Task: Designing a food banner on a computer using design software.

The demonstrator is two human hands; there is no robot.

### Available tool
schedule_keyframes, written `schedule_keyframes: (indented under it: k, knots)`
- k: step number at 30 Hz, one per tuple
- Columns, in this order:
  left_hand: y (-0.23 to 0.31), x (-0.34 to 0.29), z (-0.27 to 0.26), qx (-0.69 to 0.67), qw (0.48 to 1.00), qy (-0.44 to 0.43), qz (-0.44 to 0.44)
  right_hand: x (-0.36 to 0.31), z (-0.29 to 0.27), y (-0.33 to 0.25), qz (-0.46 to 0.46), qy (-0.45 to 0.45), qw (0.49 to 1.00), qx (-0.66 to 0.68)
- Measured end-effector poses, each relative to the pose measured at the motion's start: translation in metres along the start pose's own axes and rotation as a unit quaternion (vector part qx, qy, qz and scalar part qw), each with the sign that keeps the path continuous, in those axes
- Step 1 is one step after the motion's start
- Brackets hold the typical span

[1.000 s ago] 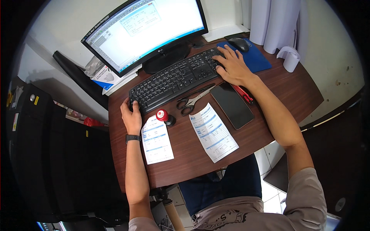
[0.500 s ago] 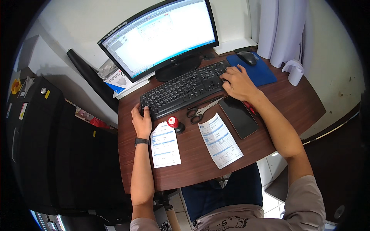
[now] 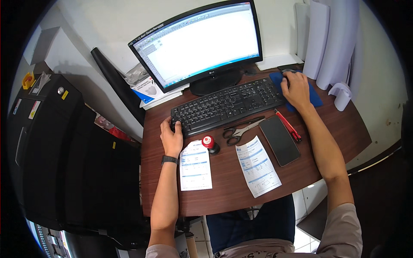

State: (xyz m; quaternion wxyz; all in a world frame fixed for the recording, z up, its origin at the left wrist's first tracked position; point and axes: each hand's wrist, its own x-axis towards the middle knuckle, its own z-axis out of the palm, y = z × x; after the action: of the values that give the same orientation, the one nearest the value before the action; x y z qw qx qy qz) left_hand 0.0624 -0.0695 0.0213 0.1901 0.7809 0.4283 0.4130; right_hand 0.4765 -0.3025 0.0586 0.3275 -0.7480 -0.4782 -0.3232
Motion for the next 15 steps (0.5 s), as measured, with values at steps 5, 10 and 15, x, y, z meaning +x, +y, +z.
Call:
schedule_keyframes:
  k: [5,10,15]
  knots:
    - [-0.001,-0.002,-0.008,0.010,1.000,0.005,0.004,0.006,0.024,0.026,-0.057,0.043,0.993,-0.094]
    - [0.001,0.000,-0.005,0.031,0.999,-0.016,0.015,0.010,0.047,0.048,0.043,-0.009,0.984,-0.170]
    - [0.003,-0.004,-0.008,0.019,1.000,-0.016,0.012,0.006,0.049,0.058,0.102,-0.090,0.990,-0.026]
